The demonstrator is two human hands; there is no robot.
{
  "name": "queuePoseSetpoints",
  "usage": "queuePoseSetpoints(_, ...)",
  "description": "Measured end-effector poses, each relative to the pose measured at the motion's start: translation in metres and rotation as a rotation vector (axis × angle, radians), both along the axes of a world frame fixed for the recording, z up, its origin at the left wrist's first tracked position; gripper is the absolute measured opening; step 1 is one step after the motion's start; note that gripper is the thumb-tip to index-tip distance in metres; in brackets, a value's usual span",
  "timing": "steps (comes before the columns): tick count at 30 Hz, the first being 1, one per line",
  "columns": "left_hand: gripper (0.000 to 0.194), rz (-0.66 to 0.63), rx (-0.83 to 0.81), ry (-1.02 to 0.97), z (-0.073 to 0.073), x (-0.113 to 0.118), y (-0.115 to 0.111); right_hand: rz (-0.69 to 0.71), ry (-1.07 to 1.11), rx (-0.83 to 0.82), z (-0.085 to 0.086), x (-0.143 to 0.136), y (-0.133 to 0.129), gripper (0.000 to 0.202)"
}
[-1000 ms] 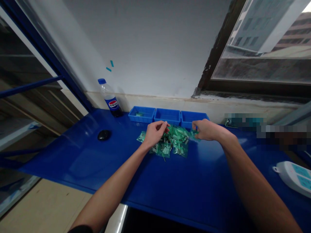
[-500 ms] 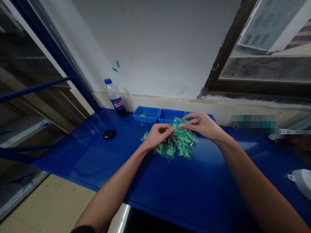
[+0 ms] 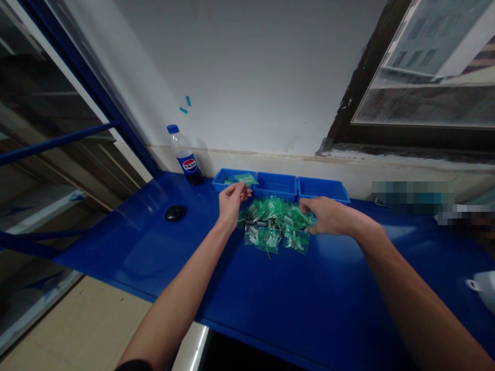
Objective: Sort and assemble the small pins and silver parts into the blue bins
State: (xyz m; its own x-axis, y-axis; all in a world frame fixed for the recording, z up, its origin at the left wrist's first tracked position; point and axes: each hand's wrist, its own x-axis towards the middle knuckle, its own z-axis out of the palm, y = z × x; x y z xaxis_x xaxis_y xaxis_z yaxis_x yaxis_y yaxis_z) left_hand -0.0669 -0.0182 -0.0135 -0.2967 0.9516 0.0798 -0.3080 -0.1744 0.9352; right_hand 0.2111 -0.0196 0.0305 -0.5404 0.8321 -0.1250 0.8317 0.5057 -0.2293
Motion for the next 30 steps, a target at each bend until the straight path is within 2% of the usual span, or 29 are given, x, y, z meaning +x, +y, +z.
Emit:
queuePoseSetpoints(3, 0.043, 0.012, -0.063, -0.021, -0.001, 0.000, -0.001, -0.014, -0.094, -0.017, -0.002, -0.003, 0.000, 0.034)
queuePoseSetpoints(7, 0.046, -0.073, -0.068, 0.078, -0.002, 0.009, -0.007, -0.042, -0.081, 0.005, 0.001, -0.003, 0.002, 0.027)
queuePoseSetpoints(12, 0.046, -0.162, 0.050, 0.287, -0.001, 0.023, -0.014, -0.068, 0.044, 0.132, 0.011, 0.006, 0.006, 0.020)
queuePoseSetpoints(15, 0.044, -0.206, 0.102, 0.404, -0.001, 0.028, -0.018, -0.085, 0.214, 0.174, 0.022, 0.008, 0.004, 0.017)
queuePoseSetpoints(18, 0.040, -0.252, 0.140, 0.480, 0.001, 0.032, -0.024, -0.075, 0.456, 0.075, 0.033, 0.003, -0.002, 0.019)
queuePoseSetpoints(21, 0.034, -0.382, 0.170, 0.525, 0.005, 0.035, -0.031, -0.045, 0.658, -0.122, 0.036, -0.006, -0.008, 0.033)
queuePoseSetpoints(25, 0.038, -0.538, 0.176, 0.516, 0.010, 0.034, -0.036, -0.053, 0.790, -0.305, 0.028, -0.014, -0.009, 0.042)
queuePoseSetpoints(30, 0.037, -0.562, 0.126, 0.419, 0.010, 0.029, -0.032, -0.119, 0.864, -0.320, 0.015, -0.019, 0.000, 0.043)
